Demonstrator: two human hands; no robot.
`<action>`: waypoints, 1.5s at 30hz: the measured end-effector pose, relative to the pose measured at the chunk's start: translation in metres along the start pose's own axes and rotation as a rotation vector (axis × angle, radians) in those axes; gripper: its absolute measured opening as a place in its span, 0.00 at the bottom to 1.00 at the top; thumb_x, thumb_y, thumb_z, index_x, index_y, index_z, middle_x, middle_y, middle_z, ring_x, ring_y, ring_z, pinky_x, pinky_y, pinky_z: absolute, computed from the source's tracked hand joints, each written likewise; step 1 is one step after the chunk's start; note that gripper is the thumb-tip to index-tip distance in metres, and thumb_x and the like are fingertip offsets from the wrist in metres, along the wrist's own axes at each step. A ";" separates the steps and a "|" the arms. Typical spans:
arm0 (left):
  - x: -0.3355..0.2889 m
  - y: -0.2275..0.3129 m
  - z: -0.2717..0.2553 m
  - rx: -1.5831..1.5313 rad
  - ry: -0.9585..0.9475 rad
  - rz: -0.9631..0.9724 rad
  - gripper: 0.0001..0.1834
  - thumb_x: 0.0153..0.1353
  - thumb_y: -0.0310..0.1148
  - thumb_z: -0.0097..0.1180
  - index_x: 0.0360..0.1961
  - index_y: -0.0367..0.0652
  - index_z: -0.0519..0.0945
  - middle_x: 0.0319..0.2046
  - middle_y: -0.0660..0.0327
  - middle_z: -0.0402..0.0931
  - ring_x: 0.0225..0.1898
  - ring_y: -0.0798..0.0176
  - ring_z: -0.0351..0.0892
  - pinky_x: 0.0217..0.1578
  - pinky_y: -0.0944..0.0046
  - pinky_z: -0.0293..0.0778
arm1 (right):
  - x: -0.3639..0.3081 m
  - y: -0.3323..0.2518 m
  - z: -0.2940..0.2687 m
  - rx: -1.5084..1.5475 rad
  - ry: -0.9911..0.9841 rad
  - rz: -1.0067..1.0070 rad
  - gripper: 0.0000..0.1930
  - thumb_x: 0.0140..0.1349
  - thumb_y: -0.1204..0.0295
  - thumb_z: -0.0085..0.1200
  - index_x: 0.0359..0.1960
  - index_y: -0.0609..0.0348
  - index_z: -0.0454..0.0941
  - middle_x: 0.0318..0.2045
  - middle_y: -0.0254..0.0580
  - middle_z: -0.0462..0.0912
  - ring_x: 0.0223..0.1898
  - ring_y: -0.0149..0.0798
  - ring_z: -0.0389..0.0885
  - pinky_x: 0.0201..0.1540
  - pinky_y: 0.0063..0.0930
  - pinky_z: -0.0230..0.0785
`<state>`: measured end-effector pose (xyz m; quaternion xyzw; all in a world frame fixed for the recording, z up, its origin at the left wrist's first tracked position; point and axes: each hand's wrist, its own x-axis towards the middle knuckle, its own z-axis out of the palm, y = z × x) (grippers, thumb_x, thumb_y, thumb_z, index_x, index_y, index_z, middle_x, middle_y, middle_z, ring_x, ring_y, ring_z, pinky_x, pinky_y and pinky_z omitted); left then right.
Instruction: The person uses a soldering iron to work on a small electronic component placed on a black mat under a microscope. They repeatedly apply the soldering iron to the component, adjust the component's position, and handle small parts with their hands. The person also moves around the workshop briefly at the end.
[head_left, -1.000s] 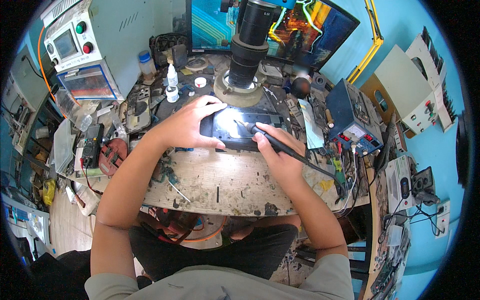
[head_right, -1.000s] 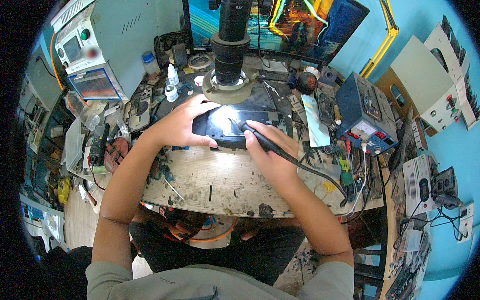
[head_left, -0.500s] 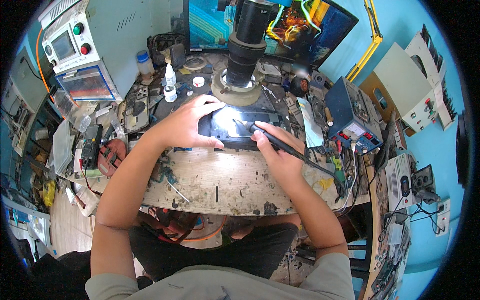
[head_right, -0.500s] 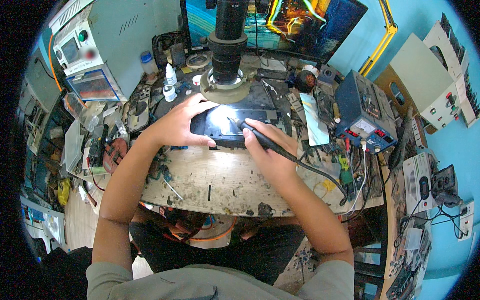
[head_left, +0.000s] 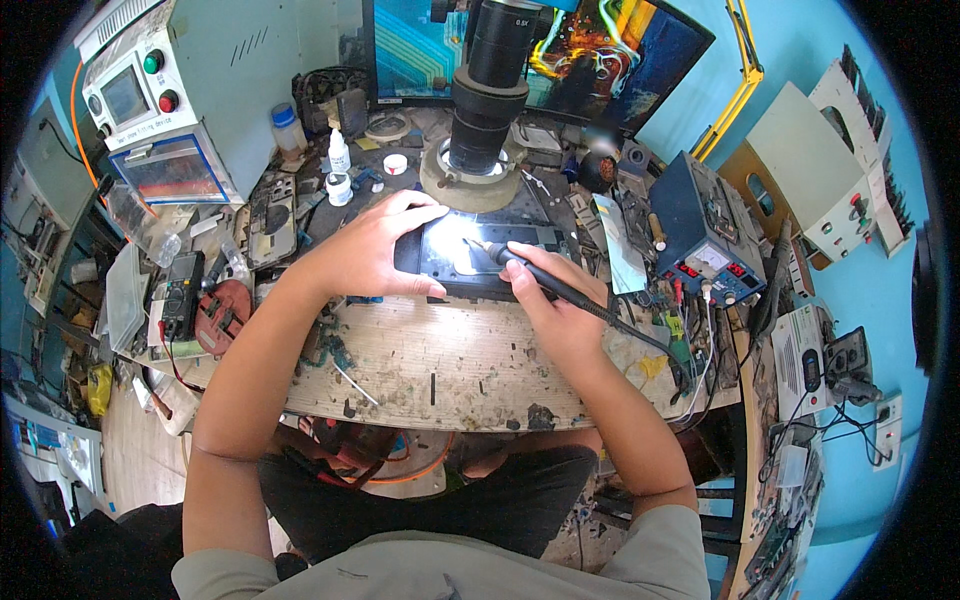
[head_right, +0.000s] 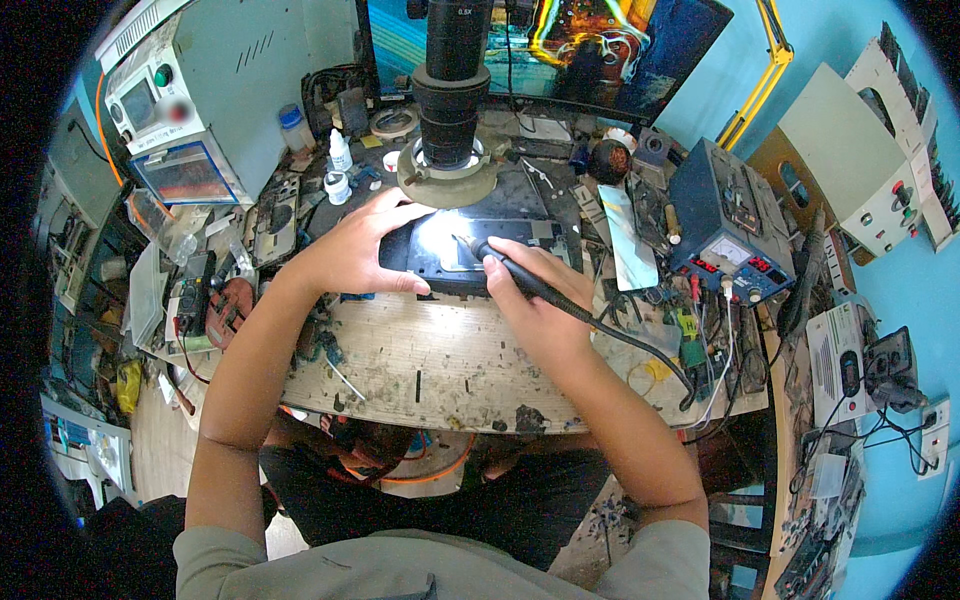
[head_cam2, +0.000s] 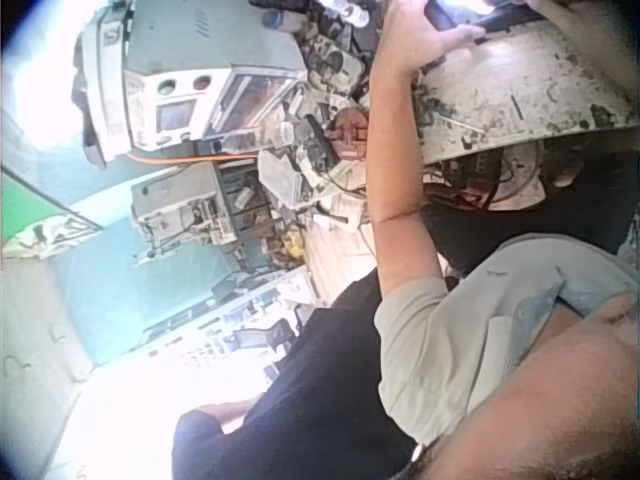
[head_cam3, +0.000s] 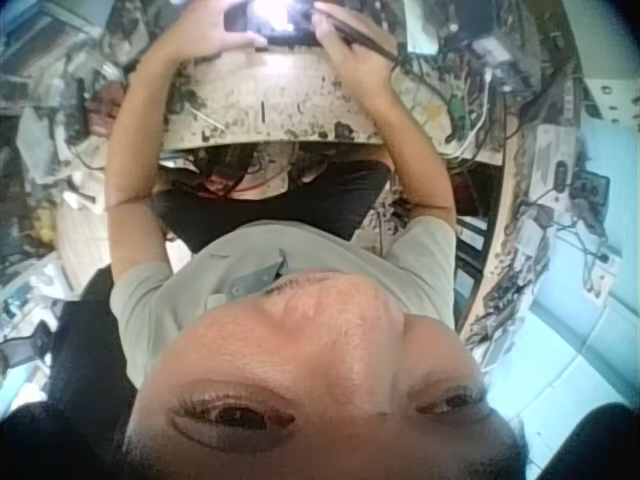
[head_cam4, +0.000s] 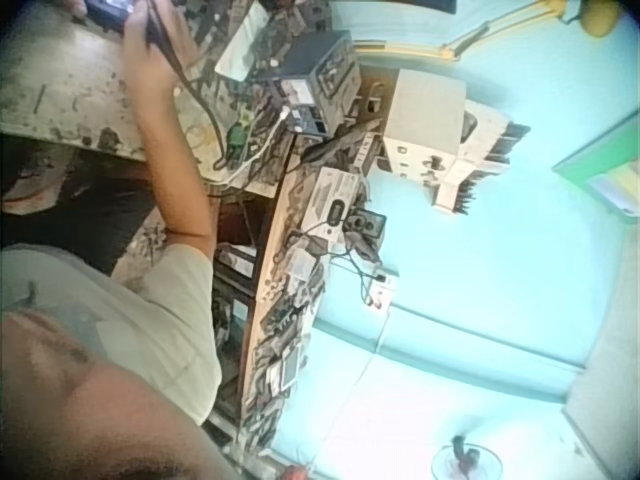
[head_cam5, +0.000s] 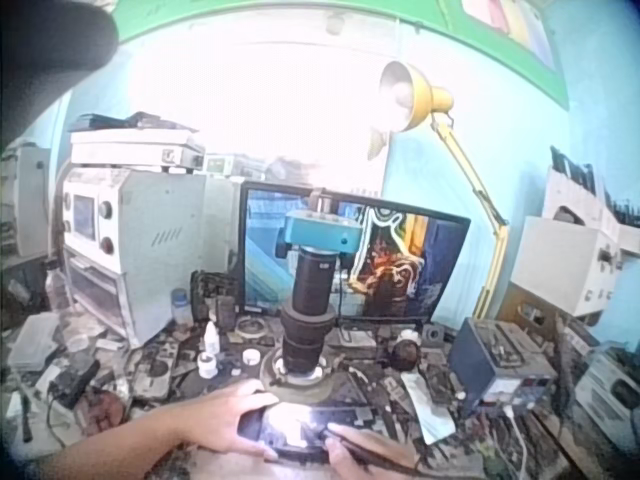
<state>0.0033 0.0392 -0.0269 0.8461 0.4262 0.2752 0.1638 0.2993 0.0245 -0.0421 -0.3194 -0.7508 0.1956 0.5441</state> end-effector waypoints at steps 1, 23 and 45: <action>-0.001 0.001 -0.001 0.001 -0.003 -0.006 0.56 0.47 0.52 0.86 0.75 0.39 0.76 0.73 0.45 0.72 0.74 0.41 0.72 0.75 0.46 0.66 | 0.001 -0.001 0.000 0.002 -0.003 -0.001 0.10 0.69 0.74 0.70 0.49 0.63 0.91 0.35 0.50 0.92 0.33 0.39 0.92 0.39 0.30 0.82; 0.000 0.001 0.000 0.015 0.028 0.036 0.56 0.49 0.56 0.85 0.72 0.31 0.77 0.69 0.45 0.74 0.71 0.42 0.75 0.73 0.48 0.69 | 0.000 -0.003 -0.001 -0.001 -0.009 0.042 0.10 0.71 0.72 0.68 0.50 0.63 0.90 0.35 0.48 0.91 0.33 0.37 0.90 0.39 0.29 0.81; 0.000 0.000 0.001 -0.015 0.001 -0.011 0.56 0.46 0.51 0.86 0.75 0.39 0.76 0.73 0.45 0.72 0.75 0.41 0.71 0.76 0.46 0.65 | 0.002 -0.006 -0.002 -0.075 -0.023 -0.018 0.10 0.68 0.75 0.69 0.49 0.63 0.90 0.35 0.49 0.91 0.33 0.39 0.91 0.39 0.31 0.82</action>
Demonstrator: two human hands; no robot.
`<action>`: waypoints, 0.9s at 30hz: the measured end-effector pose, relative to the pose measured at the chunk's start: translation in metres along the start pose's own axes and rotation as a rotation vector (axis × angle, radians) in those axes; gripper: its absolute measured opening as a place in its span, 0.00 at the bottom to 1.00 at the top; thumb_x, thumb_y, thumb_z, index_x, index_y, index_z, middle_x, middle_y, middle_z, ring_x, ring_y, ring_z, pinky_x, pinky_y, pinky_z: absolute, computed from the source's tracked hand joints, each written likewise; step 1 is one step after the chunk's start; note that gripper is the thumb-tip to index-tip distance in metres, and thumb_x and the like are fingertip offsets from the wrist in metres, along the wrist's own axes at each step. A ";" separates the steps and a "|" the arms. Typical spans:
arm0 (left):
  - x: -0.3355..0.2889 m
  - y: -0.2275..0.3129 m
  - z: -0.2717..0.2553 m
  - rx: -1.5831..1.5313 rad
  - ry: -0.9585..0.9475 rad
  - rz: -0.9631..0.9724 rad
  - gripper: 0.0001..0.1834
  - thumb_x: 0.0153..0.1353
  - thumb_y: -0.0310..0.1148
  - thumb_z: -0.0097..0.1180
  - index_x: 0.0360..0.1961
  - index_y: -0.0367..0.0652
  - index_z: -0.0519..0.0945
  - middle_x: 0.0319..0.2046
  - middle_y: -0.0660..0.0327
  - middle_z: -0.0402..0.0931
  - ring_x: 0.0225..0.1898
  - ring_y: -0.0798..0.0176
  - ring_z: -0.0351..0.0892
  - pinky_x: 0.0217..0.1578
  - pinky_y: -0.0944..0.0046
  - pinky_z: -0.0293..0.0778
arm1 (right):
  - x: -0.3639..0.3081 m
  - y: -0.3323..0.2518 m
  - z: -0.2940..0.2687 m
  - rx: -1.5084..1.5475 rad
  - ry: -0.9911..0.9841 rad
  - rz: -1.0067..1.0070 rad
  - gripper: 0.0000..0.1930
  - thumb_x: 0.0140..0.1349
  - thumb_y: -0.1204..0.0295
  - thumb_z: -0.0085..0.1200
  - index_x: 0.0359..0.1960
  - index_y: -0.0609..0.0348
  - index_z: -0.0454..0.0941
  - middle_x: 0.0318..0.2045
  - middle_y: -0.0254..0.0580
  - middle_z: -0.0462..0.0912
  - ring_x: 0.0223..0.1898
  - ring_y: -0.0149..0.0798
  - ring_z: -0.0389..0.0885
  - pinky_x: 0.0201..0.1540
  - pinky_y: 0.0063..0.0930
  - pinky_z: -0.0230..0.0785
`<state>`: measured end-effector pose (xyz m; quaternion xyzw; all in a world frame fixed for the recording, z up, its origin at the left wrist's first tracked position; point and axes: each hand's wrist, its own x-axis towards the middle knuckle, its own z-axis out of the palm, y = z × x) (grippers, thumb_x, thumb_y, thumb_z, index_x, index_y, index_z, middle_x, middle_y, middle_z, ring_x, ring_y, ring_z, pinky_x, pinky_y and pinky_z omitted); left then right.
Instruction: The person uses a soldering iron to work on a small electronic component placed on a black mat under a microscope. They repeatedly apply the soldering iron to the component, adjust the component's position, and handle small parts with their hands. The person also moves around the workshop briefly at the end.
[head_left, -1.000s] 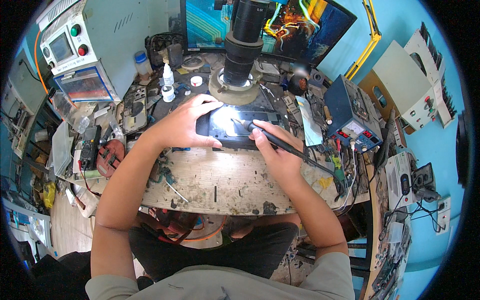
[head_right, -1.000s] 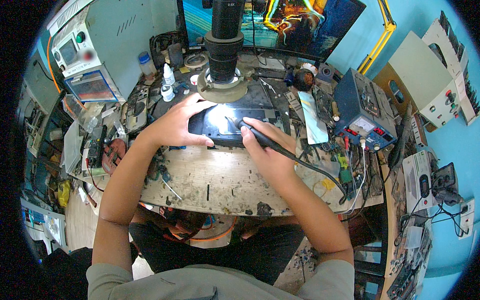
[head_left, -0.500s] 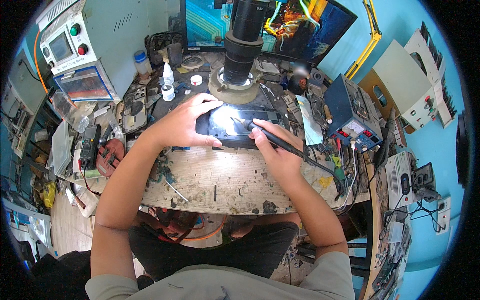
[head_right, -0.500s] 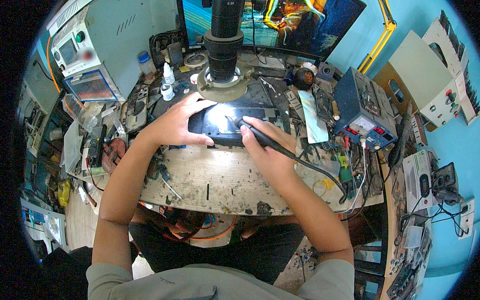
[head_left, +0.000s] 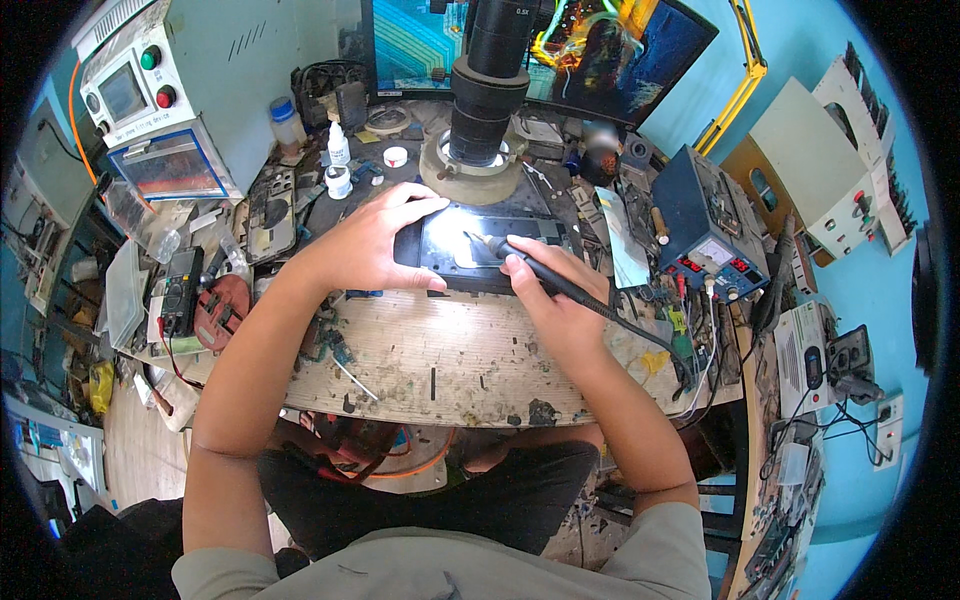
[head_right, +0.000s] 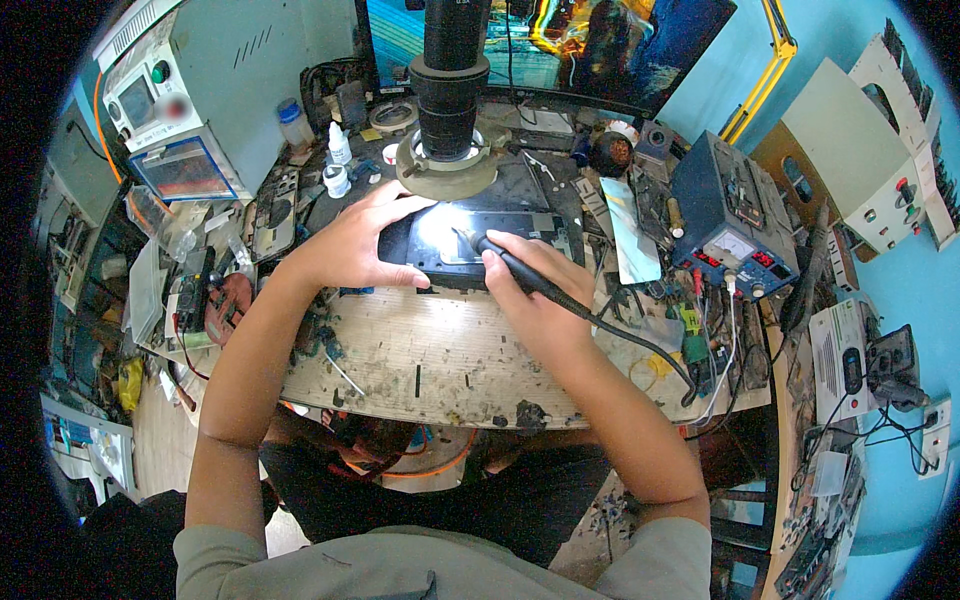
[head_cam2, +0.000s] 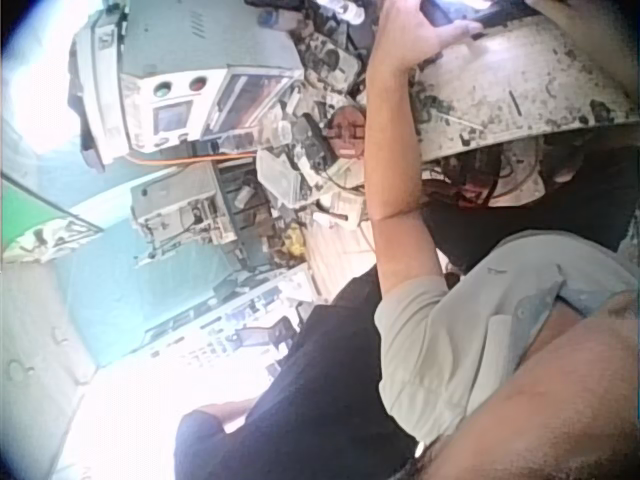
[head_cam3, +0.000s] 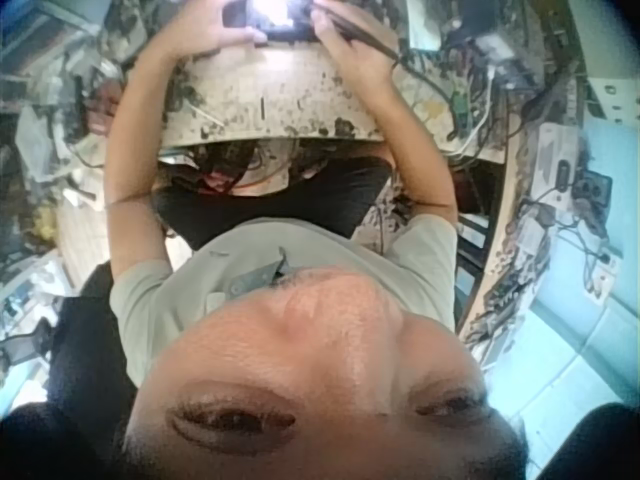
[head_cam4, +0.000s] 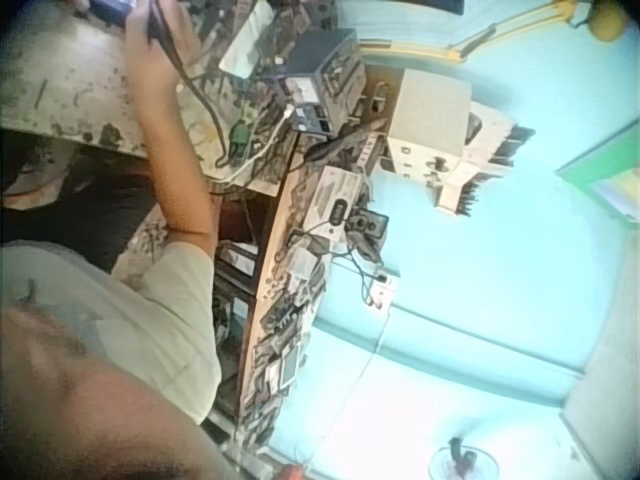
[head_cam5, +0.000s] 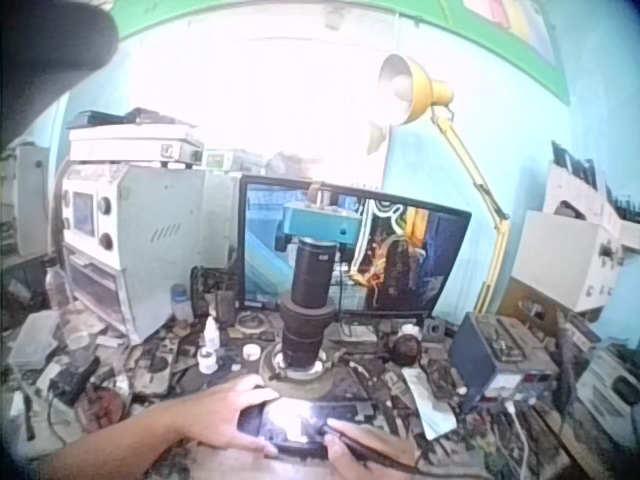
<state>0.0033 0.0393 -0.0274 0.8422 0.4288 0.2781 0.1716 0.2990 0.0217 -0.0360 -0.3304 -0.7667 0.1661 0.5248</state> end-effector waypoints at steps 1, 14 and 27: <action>0.000 0.001 -0.001 0.003 0.004 0.003 0.56 0.46 0.51 0.86 0.75 0.39 0.76 0.73 0.45 0.72 0.75 0.41 0.71 0.76 0.46 0.66 | 0.000 -0.001 0.000 0.004 -0.001 0.000 0.10 0.68 0.75 0.69 0.49 0.63 0.90 0.35 0.49 0.91 0.33 0.39 0.91 0.39 0.31 0.82; 0.001 0.003 -0.001 0.002 0.005 0.014 0.54 0.47 0.51 0.86 0.73 0.38 0.78 0.70 0.45 0.74 0.73 0.41 0.73 0.74 0.47 0.67 | 0.000 0.002 0.000 0.011 0.002 -0.005 0.10 0.67 0.75 0.69 0.49 0.64 0.90 0.35 0.49 0.92 0.33 0.40 0.91 0.39 0.31 0.83; 0.001 0.002 -0.002 0.003 -0.007 0.016 0.55 0.47 0.50 0.86 0.75 0.38 0.76 0.73 0.44 0.71 0.75 0.41 0.70 0.76 0.46 0.65 | 0.000 0.001 0.001 0.005 0.000 0.008 0.10 0.68 0.75 0.69 0.49 0.64 0.90 0.37 0.50 0.92 0.34 0.40 0.92 0.41 0.30 0.83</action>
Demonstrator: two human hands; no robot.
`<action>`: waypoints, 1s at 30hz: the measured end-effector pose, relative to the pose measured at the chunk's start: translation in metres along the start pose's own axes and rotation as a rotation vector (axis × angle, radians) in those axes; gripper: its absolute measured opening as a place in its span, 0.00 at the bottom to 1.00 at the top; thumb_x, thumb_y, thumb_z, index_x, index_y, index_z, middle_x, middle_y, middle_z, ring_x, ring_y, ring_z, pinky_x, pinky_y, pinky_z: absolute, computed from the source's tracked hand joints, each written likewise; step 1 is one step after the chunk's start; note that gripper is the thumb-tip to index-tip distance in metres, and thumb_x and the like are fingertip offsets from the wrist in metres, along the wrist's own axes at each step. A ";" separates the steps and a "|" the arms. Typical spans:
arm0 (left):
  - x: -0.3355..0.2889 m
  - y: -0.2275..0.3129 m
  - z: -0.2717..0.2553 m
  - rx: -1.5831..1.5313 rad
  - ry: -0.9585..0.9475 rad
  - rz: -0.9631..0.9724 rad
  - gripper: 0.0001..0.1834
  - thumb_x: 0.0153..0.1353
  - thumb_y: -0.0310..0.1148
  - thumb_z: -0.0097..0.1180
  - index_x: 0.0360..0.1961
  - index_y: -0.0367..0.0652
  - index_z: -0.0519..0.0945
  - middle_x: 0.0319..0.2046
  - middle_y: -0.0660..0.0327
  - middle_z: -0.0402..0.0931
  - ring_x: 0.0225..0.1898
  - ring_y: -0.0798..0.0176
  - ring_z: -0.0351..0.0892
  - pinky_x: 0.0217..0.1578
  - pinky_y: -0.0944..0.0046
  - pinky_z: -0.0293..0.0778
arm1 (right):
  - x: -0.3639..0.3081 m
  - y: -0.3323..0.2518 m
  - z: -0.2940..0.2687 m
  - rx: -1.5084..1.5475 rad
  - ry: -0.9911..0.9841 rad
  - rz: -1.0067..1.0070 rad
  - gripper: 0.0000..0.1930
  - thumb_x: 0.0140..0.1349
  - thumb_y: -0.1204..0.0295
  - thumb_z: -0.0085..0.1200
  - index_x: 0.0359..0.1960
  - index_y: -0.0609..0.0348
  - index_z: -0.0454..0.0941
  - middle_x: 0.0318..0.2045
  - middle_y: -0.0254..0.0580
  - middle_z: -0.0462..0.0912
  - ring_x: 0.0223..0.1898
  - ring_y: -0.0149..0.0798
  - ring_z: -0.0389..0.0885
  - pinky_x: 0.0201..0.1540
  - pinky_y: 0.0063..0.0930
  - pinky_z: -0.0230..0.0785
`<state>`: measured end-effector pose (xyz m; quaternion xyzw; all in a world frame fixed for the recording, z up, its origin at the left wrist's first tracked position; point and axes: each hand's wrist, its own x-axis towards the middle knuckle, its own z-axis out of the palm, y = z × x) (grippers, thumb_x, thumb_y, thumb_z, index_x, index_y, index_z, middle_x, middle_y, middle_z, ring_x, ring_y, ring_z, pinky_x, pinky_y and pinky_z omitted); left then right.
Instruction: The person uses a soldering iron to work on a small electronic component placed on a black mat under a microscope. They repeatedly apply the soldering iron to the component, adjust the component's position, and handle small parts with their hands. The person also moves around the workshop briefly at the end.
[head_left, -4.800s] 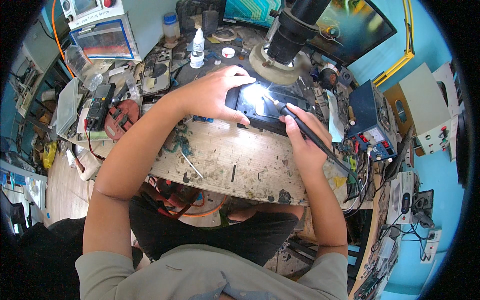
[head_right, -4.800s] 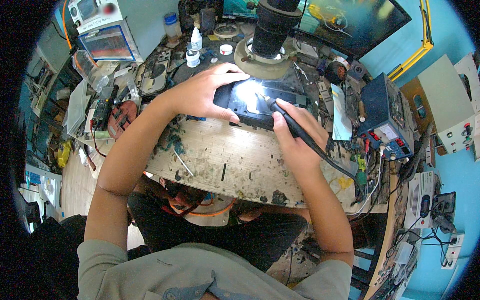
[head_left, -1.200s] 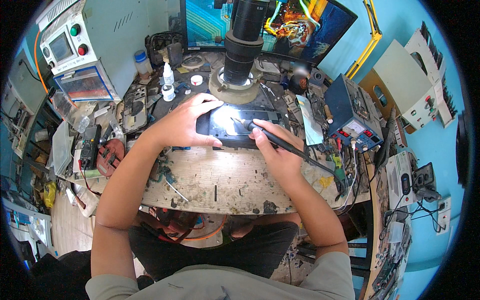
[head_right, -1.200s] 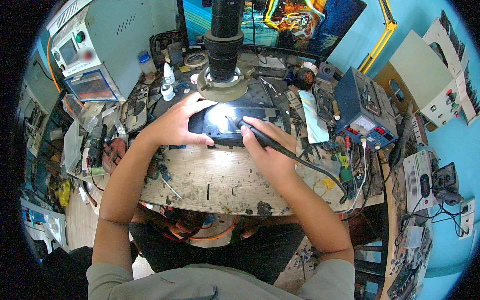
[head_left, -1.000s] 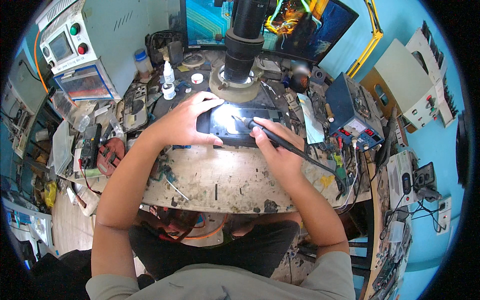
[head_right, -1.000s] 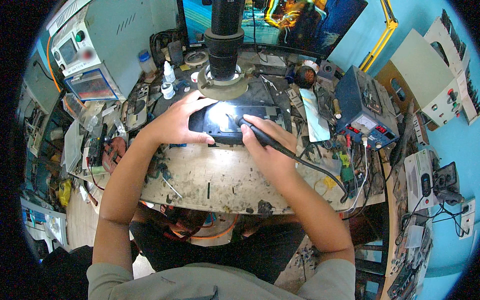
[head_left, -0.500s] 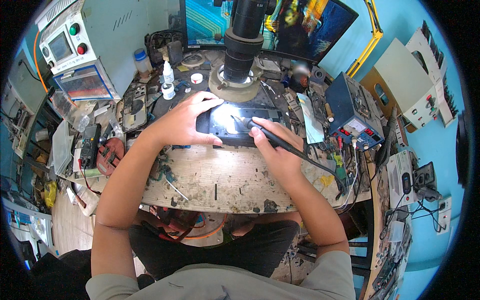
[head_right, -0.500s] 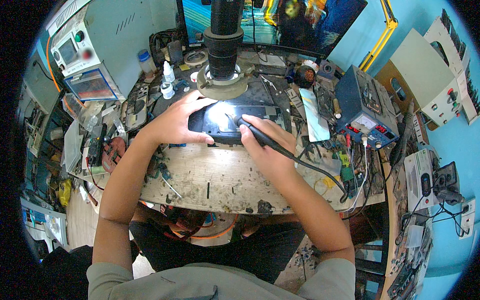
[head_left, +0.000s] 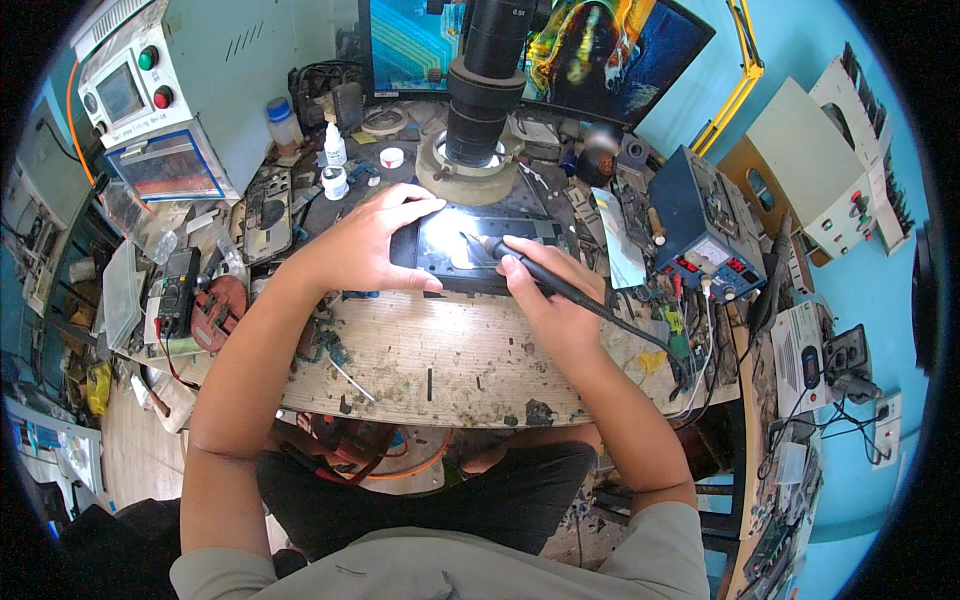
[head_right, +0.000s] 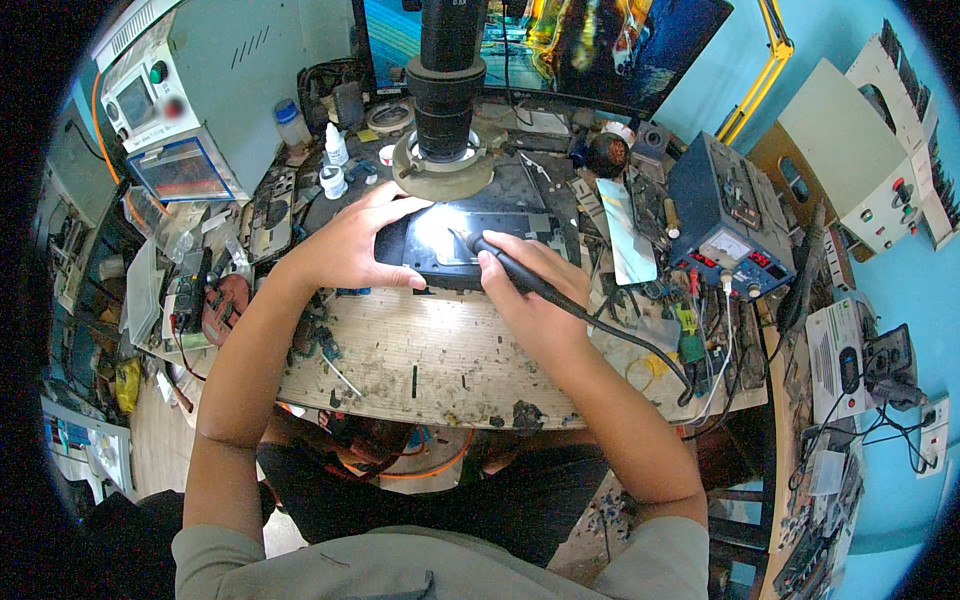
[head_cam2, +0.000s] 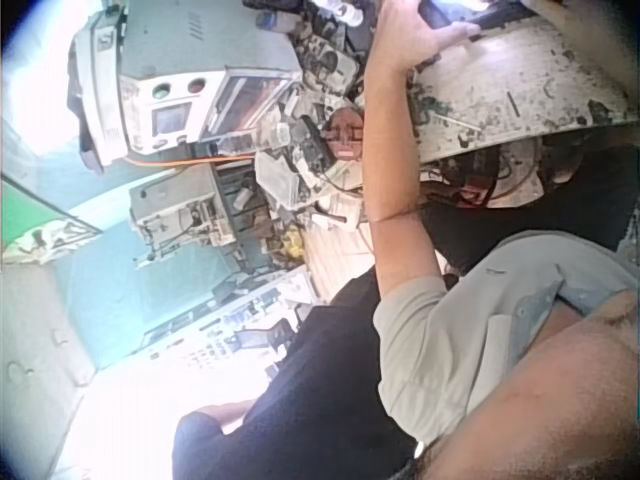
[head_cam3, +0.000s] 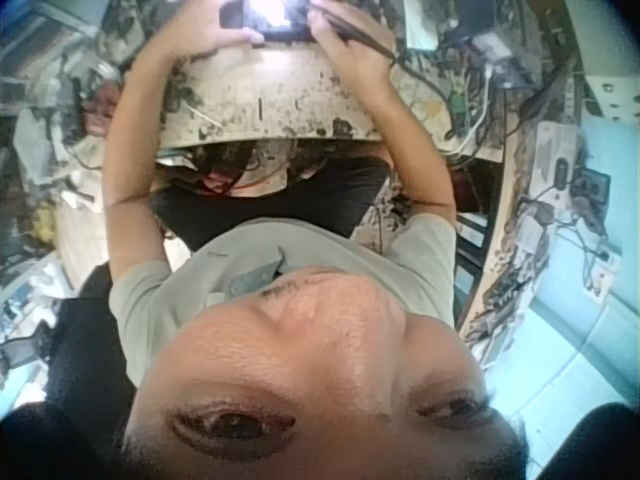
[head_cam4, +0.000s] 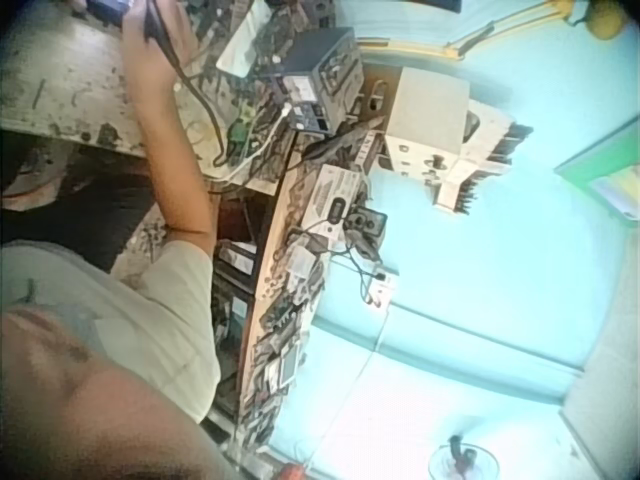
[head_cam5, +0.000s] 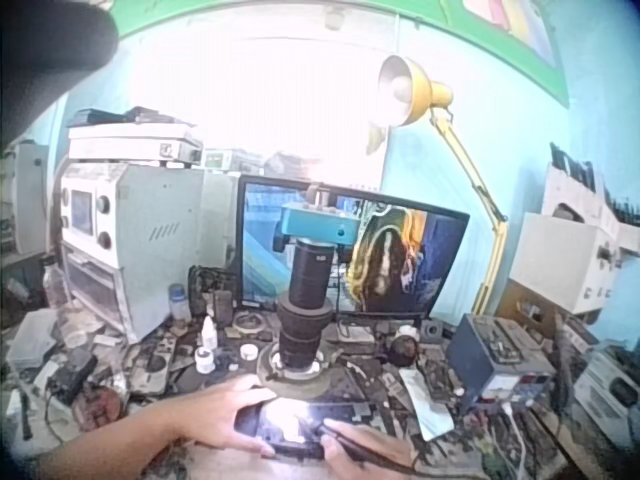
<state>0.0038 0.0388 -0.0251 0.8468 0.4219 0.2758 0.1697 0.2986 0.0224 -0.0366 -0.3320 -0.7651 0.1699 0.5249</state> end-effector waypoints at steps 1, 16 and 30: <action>0.000 -0.002 0.001 0.001 0.003 0.003 0.55 0.47 0.50 0.86 0.75 0.38 0.76 0.73 0.44 0.72 0.75 0.41 0.70 0.76 0.46 0.65 | 0.000 -0.001 0.001 0.011 0.001 0.004 0.10 0.68 0.75 0.69 0.49 0.64 0.90 0.37 0.50 0.92 0.34 0.40 0.92 0.41 0.30 0.83; 0.000 0.001 0.000 -0.008 -0.001 -0.027 0.54 0.49 0.51 0.84 0.74 0.38 0.77 0.74 0.44 0.70 0.76 0.40 0.69 0.77 0.46 0.64 | -0.001 -0.001 0.000 0.033 0.013 0.002 0.10 0.67 0.76 0.69 0.48 0.64 0.90 0.37 0.50 0.92 0.35 0.40 0.92 0.41 0.30 0.83; 0.000 0.004 -0.002 0.010 -0.013 -0.055 0.53 0.51 0.50 0.84 0.75 0.38 0.76 0.77 0.44 0.67 0.79 0.40 0.66 0.78 0.46 0.62 | 0.001 -0.005 -0.001 0.019 0.001 0.022 0.09 0.68 0.75 0.69 0.48 0.64 0.90 0.36 0.50 0.92 0.35 0.41 0.92 0.42 0.31 0.83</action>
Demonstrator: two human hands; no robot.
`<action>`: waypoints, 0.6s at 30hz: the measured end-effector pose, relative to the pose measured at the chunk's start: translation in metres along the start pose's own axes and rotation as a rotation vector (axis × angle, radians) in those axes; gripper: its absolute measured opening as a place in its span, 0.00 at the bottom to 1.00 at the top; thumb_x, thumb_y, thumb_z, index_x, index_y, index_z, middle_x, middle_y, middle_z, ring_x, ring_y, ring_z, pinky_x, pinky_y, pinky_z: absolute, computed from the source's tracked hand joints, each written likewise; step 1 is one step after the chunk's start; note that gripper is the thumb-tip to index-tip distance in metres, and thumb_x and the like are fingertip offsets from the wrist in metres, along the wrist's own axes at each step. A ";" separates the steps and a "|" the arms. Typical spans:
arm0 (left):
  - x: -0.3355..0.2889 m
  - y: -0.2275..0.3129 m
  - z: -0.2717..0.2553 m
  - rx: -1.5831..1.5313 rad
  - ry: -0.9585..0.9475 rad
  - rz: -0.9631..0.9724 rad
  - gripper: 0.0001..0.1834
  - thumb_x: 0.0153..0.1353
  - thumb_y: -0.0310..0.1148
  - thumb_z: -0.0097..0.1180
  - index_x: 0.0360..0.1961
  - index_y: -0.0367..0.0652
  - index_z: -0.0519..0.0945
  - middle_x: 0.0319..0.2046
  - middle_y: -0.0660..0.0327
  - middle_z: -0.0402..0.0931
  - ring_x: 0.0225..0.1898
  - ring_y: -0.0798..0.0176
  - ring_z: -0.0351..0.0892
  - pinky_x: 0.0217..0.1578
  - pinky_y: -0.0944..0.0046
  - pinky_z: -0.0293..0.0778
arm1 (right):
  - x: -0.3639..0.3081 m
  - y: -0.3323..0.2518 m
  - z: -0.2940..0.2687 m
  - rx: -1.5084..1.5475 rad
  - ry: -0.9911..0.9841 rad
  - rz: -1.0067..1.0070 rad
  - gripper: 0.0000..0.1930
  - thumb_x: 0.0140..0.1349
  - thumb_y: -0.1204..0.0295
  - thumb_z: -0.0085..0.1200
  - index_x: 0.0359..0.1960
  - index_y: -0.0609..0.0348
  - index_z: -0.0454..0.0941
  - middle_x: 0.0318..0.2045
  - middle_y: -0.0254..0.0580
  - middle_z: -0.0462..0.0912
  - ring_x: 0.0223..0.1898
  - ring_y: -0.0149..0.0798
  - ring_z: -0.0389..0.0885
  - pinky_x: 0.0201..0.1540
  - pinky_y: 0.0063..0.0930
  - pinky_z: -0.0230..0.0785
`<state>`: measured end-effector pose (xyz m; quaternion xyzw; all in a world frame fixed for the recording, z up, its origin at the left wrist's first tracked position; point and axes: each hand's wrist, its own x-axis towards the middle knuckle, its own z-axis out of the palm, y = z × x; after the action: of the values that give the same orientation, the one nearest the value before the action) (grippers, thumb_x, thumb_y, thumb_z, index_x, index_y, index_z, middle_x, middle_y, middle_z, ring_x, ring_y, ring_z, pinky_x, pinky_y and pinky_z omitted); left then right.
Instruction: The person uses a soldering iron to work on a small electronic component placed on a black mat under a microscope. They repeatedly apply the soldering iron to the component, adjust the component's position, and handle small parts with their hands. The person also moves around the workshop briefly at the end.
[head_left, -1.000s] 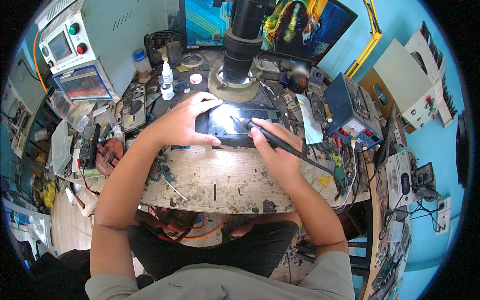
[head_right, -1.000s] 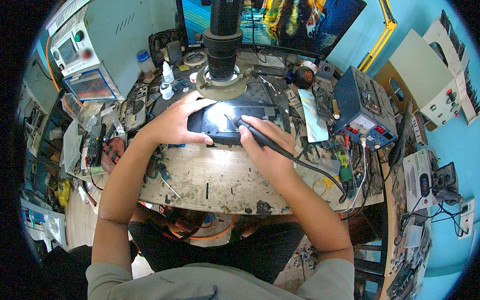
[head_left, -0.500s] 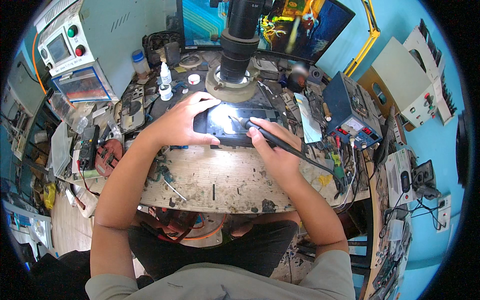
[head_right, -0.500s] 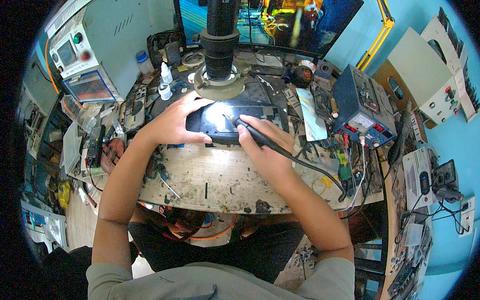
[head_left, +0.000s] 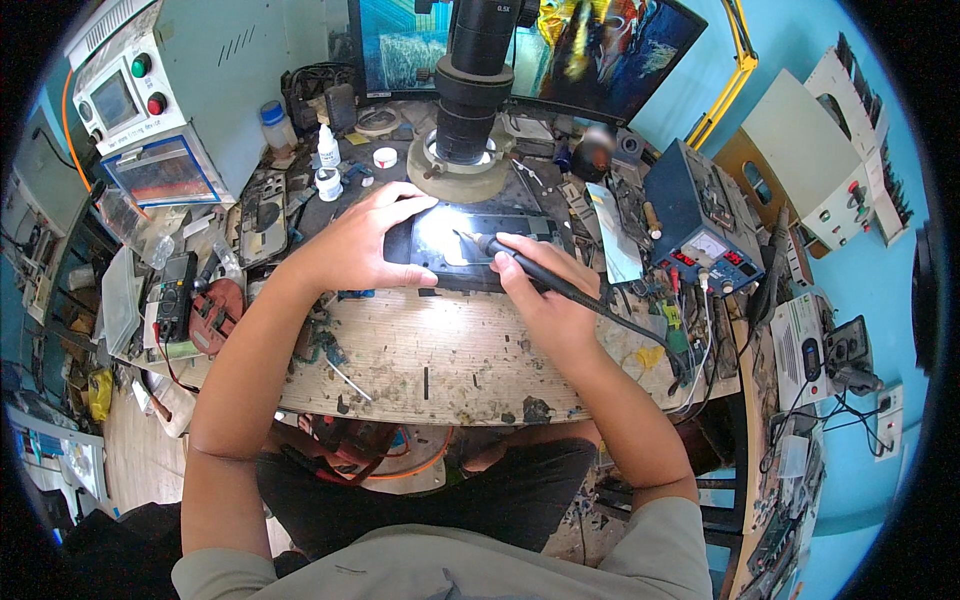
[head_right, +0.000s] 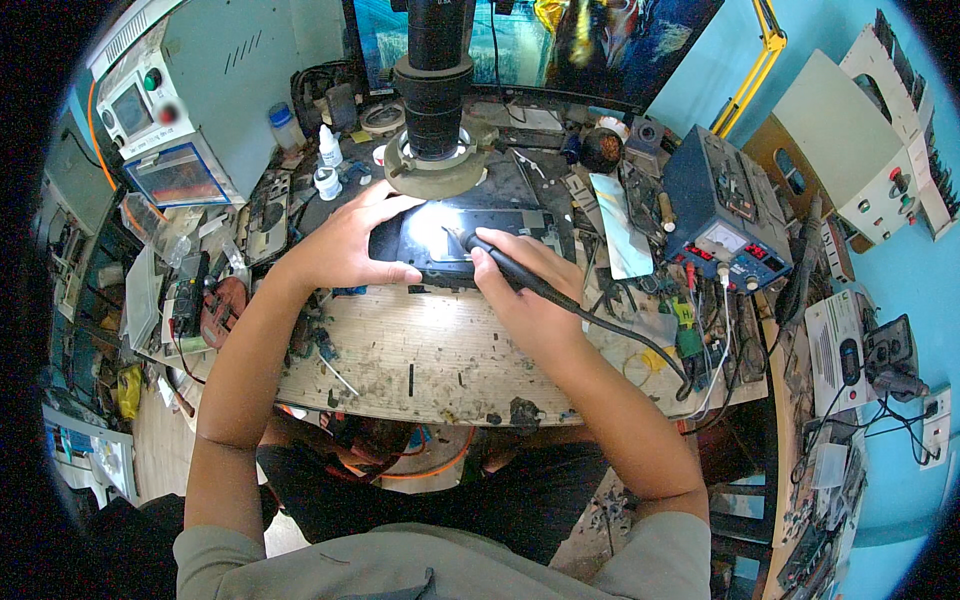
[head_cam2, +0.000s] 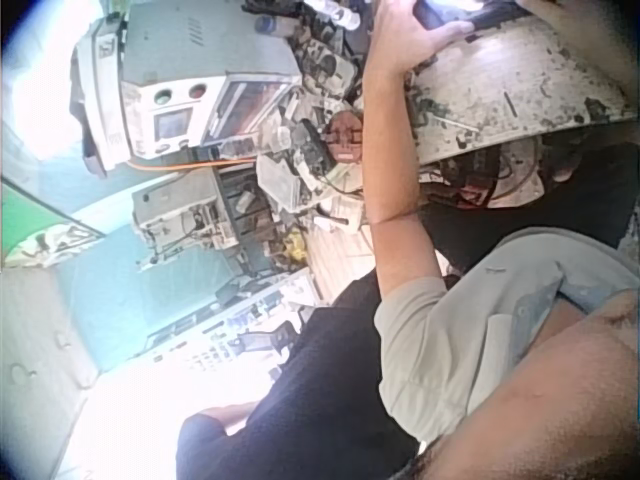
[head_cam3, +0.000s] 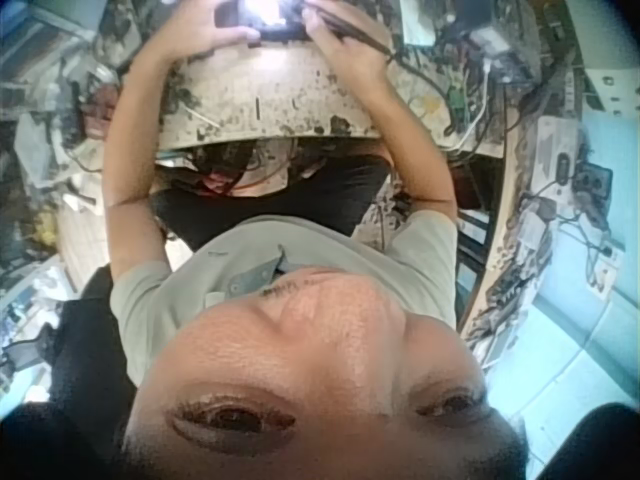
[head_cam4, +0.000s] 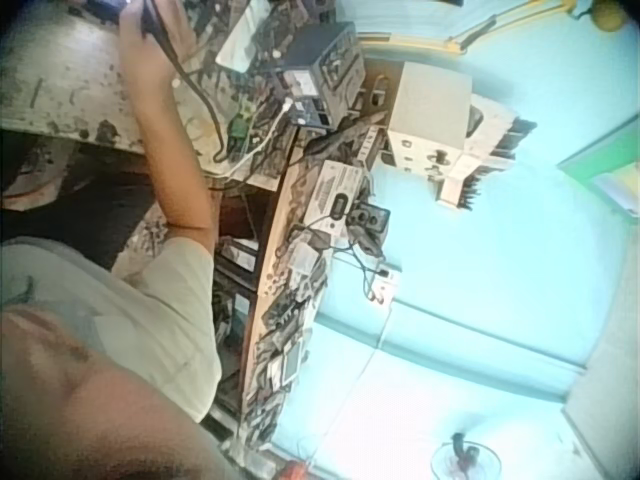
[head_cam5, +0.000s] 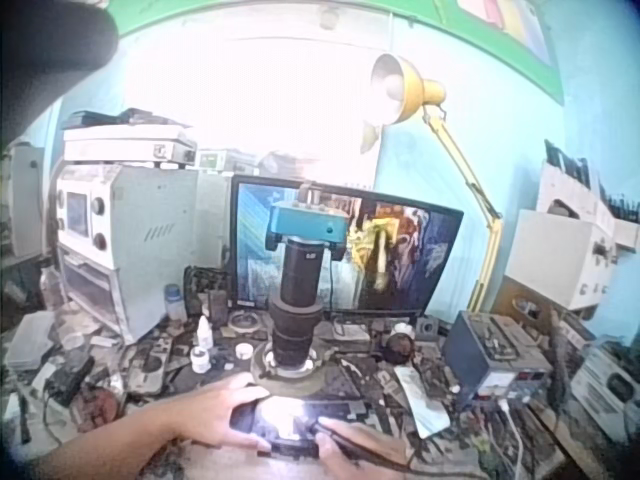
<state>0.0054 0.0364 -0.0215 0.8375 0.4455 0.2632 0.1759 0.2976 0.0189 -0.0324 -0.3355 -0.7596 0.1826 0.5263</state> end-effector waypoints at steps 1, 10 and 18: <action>0.000 -0.001 0.001 0.000 0.003 0.002 0.53 0.51 0.50 0.84 0.75 0.38 0.76 0.77 0.44 0.67 0.79 0.40 0.66 0.78 0.46 0.62 | 0.000 0.000 0.000 0.013 0.003 0.008 0.09 0.68 0.75 0.69 0.48 0.64 0.90 0.36 0.50 0.92 0.35 0.41 0.92 0.42 0.31 0.83; 0.000 -0.007 0.004 0.057 0.054 0.069 0.53 0.54 0.56 0.81 0.74 0.33 0.76 0.72 0.43 0.72 0.73 0.41 0.73 0.75 0.48 0.68 | 0.000 0.000 0.000 0.004 0.001 0.012 0.10 0.68 0.75 0.69 0.48 0.64 0.90 0.36 0.50 0.92 0.34 0.40 0.92 0.41 0.31 0.83; 0.000 -0.004 0.003 0.062 0.042 0.054 0.53 0.54 0.57 0.81 0.74 0.33 0.76 0.71 0.43 0.72 0.73 0.41 0.73 0.75 0.47 0.68 | 0.000 -0.002 -0.001 -0.024 -0.003 -0.014 0.10 0.68 0.74 0.69 0.48 0.63 0.90 0.35 0.49 0.91 0.33 0.42 0.91 0.40 0.31 0.83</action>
<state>0.0050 0.0385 -0.0255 0.8485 0.4342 0.2715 0.1332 0.2983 0.0176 -0.0303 -0.3363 -0.7650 0.1701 0.5223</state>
